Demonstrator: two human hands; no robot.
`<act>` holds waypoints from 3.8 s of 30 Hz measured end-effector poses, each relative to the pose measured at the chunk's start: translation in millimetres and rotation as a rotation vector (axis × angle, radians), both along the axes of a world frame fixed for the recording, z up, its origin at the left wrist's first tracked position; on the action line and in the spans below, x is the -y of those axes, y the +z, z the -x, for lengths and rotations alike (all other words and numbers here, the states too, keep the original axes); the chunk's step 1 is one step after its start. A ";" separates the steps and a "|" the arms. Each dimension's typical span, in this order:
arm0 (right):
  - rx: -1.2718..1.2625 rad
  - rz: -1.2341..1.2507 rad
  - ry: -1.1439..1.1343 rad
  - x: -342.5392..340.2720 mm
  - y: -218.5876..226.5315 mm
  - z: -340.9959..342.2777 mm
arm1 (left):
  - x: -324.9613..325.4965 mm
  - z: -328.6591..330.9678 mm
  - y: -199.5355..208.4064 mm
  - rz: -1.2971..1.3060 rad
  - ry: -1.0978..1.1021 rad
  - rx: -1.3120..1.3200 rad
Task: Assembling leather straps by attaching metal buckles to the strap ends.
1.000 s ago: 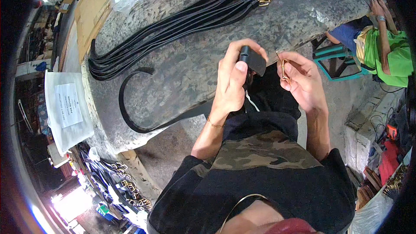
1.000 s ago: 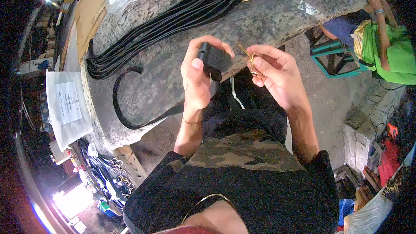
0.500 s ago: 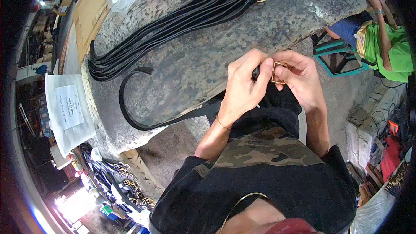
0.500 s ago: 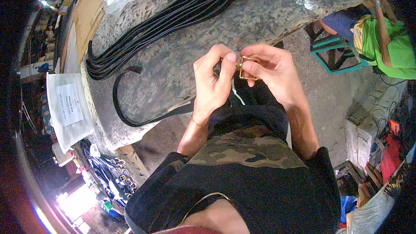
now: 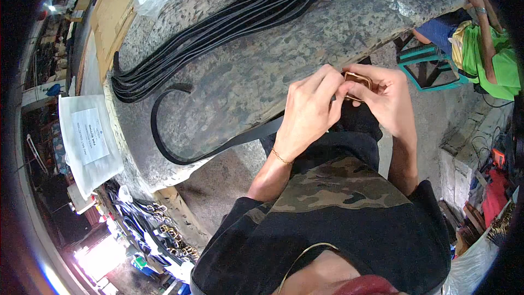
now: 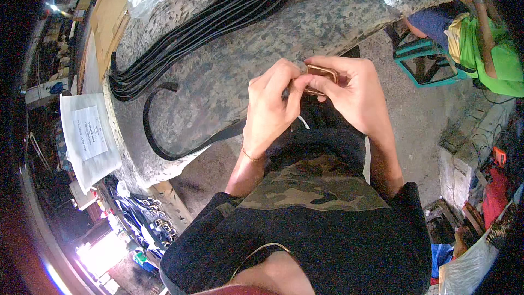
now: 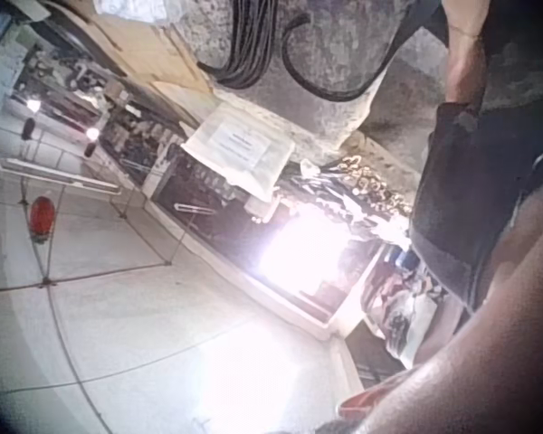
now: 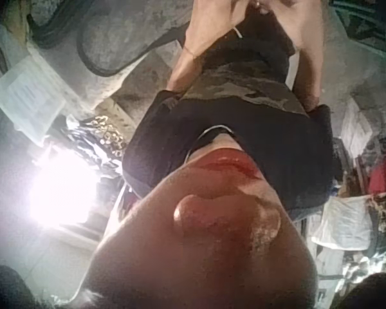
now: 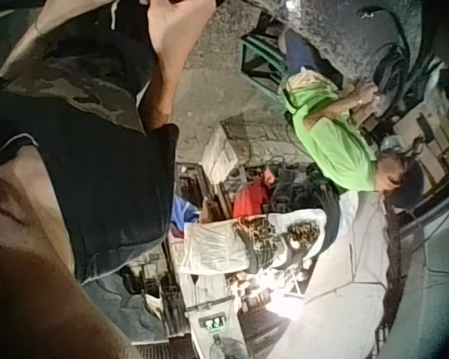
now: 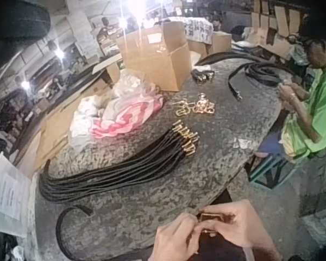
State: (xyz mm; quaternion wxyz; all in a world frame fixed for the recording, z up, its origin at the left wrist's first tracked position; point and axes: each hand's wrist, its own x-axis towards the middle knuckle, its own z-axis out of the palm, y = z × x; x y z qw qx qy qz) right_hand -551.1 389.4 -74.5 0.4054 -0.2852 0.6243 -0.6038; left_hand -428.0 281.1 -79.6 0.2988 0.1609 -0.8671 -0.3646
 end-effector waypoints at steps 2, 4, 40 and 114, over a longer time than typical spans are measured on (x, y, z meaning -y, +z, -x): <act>0.053 0.008 -0.001 -1.9 -9.0 4.9 | 2.3 -0.2 -2.1 -0.039 -0.009 -0.024; 0.093 0.018 0.003 -3.4 -15.6 7.5 | 6.1 -5.1 0.4 -0.170 -0.050 0.049; 0.467 0.244 0.132 15.8 -46.9 2.7 | 9.1 2.0 -14.8 -0.172 -0.235 -0.175; 0.205 0.088 0.264 22.6 3.3 33.4 | 43.4 -19.0 -4.9 -0.368 -0.417 0.284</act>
